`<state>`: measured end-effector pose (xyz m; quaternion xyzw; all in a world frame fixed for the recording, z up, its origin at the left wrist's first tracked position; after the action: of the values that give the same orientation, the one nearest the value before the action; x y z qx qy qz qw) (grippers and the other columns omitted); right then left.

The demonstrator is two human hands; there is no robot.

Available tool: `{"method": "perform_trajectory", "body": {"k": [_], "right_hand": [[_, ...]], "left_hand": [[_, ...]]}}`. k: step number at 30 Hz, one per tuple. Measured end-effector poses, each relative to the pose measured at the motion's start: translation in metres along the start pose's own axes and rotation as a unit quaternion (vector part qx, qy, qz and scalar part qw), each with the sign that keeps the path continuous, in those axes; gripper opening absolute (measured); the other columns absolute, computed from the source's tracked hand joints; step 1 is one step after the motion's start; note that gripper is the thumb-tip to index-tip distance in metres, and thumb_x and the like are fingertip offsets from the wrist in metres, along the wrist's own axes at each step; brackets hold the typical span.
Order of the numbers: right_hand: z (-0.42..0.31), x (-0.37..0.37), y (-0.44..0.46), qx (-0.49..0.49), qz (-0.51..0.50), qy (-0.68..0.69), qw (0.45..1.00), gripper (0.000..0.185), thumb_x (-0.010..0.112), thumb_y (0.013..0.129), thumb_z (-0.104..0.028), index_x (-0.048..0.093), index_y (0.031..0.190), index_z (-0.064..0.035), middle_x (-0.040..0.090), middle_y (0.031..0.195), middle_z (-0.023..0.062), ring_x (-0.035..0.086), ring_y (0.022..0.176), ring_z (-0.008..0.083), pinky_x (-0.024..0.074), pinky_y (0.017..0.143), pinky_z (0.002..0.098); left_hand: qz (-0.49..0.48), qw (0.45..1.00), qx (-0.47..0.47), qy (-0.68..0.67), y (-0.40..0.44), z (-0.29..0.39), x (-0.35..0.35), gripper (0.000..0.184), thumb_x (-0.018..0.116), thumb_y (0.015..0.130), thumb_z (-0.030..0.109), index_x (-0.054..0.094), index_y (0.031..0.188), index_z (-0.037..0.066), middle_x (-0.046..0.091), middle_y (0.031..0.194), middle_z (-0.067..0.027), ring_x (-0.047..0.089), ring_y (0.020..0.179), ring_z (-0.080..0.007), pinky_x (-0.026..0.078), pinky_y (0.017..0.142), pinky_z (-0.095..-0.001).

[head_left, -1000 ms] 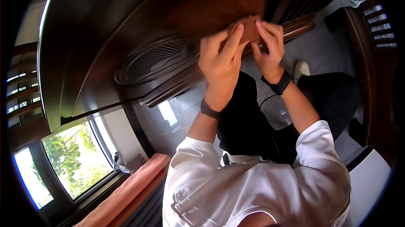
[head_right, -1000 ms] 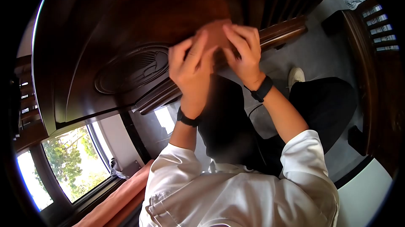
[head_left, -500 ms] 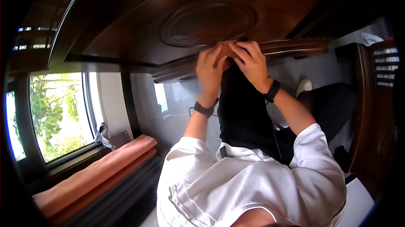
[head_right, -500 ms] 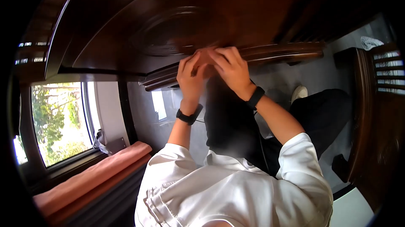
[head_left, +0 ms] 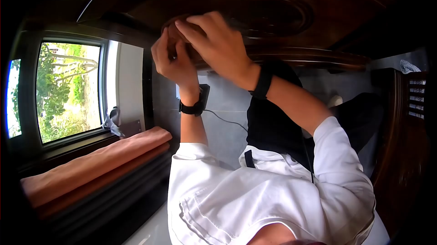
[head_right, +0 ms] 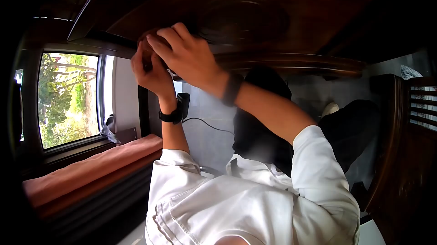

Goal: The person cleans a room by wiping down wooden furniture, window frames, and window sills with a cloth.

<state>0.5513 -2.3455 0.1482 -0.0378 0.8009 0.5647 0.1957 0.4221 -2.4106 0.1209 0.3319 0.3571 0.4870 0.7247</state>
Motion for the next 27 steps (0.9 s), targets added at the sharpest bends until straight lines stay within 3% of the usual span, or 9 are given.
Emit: {"method": "perform_trajectory", "body": {"k": [3, 7, 8, 10, 14, 17, 18, 21, 27], "right_hand": [[0.006, -0.024, 0.014, 0.011, 0.021, -0.022, 0.999, 0.047, 0.07, 0.076, -0.009, 0.068, 0.123, -0.012, 0.059, 0.108, 0.0016, 0.058, 0.096, 0.0184, 0.0567, 0.059, 0.0237], [0.028, -0.067, 0.007, 0.04, 0.058, -0.015, 0.997, 0.055, 0.079, 0.066, -0.002, 0.071, 0.12, -0.0111, 0.063, 0.108, 0.0019, 0.06, 0.094, 0.024, 0.0572, 0.064, 0.0323], [0.034, -0.07, 0.001, 0.048, 0.064, -0.02, 0.997, 0.056, 0.079, 0.065, 0.0, 0.071, 0.119, -0.0112, 0.064, 0.107, 0.002, 0.061, 0.094, 0.0246, 0.0575, 0.066, 0.033], [0.046, -0.067, -0.019, 0.065, 0.072, -0.015, 0.995, 0.055, 0.078, 0.066, 0.004, 0.071, 0.118, -0.0117, 0.066, 0.105, 0.0021, 0.061, 0.092, 0.0254, 0.0582, 0.071, 0.0345], [0.046, -0.042, -0.04, 0.085, 0.031, -0.002, 0.996, 0.051, 0.077, 0.069, 0.002, 0.071, 0.118, -0.0116, 0.066, 0.106, 0.0033, 0.061, 0.094, 0.0262, 0.0581, 0.072, 0.0349], [0.031, -0.019, -0.034, 0.079, -0.029, 0.015, 0.996, 0.053, 0.078, 0.07, -0.003, 0.069, 0.121, -0.0111, 0.062, 0.111, 0.0035, 0.06, 0.1, 0.0258, 0.0585, 0.073, 0.0343], [0.022, -0.01, -0.027, 0.06, -0.05, 0.02, 0.997, 0.054, 0.077, 0.07, -0.006, 0.068, 0.123, -0.0122, 0.06, 0.112, 0.0025, 0.059, 0.1, 0.0236, 0.059, 0.07, 0.0324], [0.004, 0.01, -0.006, 0.038, -0.022, 0.031, 0.999, 0.054, 0.076, 0.07, -0.008, 0.068, 0.123, -0.0133, 0.06, 0.11, 0.0014, 0.058, 0.099, 0.0211, 0.0588, 0.065, 0.0294], [0.008, -0.048, 0.038, 0.02, 0.083, 0.002, 0.996, 0.053, 0.077, 0.069, -0.008, 0.07, 0.121, -0.015, 0.061, 0.106, -0.0013, 0.058, 0.091, 0.0183, 0.058, 0.061, 0.0268]], "left_hand": [[0.016, 0.999, 0.038, -0.011, 0.015, 0.029, 0.006, 0.039, 0.07, 0.082, -0.009, 0.073, 0.118, 0.004, 0.068, 0.108, -0.0099, 0.066, 0.087, -0.0207, 0.053, 0.069, -0.0279], [-0.023, 0.999, 0.034, -0.034, 0.008, 0.063, 0.033, 0.042, 0.074, 0.079, -0.005, 0.074, 0.119, 0.009, 0.069, 0.108, -0.0093, 0.067, 0.093, -0.0249, 0.056, 0.077, -0.0328], [-0.037, 0.998, 0.013, -0.038, -0.001, 0.059, 0.039, 0.041, 0.073, 0.079, -0.006, 0.075, 0.117, 0.007, 0.069, 0.108, -0.0095, 0.066, 0.092, -0.0206, 0.053, 0.076, -0.0287], [-0.043, 0.997, 0.037, -0.052, -0.013, 0.059, 0.045, 0.039, 0.074, 0.079, -0.006, 0.075, 0.116, 0.007, 0.069, 0.108, -0.0088, 0.067, 0.091, -0.0209, 0.054, 0.076, -0.0284], [-0.074, 0.996, 0.01, -0.043, -0.034, 0.029, 0.043, 0.038, 0.073, 0.08, -0.006, 0.074, 0.116, 0.006, 0.069, 0.108, -0.0085, 0.067, 0.09, -0.0209, 0.054, 0.075, -0.0284], [-0.083, 0.995, -0.048, -0.028, -0.033, 0.003, 0.029, 0.04, 0.071, 0.081, -0.008, 0.073, 0.118, 0.008, 0.068, 0.112, -0.0114, 0.067, 0.097, -0.0296, 0.055, 0.086, -0.0362], [-0.073, 0.996, -0.053, -0.003, -0.03, -0.004, 0.02, 0.041, 0.07, 0.082, -0.008, 0.072, 0.12, 0.007, 0.068, 0.112, -0.0114, 0.068, 0.095, -0.0272, 0.056, 0.083, -0.0346], [-0.024, 0.998, -0.057, 0.014, -0.006, -0.006, -0.003, 0.041, 0.068, 0.083, -0.011, 0.072, 0.122, 0.004, 0.068, 0.112, -0.0102, 0.067, 0.091, -0.0207, 0.055, 0.075, -0.0294], [0.003, 1.0, 0.029, -0.008, 0.043, 0.057, 0.007, 0.041, 0.069, 0.083, -0.01, 0.073, 0.121, 0.004, 0.069, 0.115, -0.0107, 0.069, 0.096, -0.0219, 0.056, 0.08, -0.0292]]}}
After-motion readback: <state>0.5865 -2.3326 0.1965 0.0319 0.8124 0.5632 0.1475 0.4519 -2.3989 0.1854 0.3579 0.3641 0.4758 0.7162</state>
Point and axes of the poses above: each hand's wrist, its own y-axis towards the middle knuckle, its own x-axis out of the palm, z = x × y, the point moved 10 cm from there along y, towards the middle knuckle
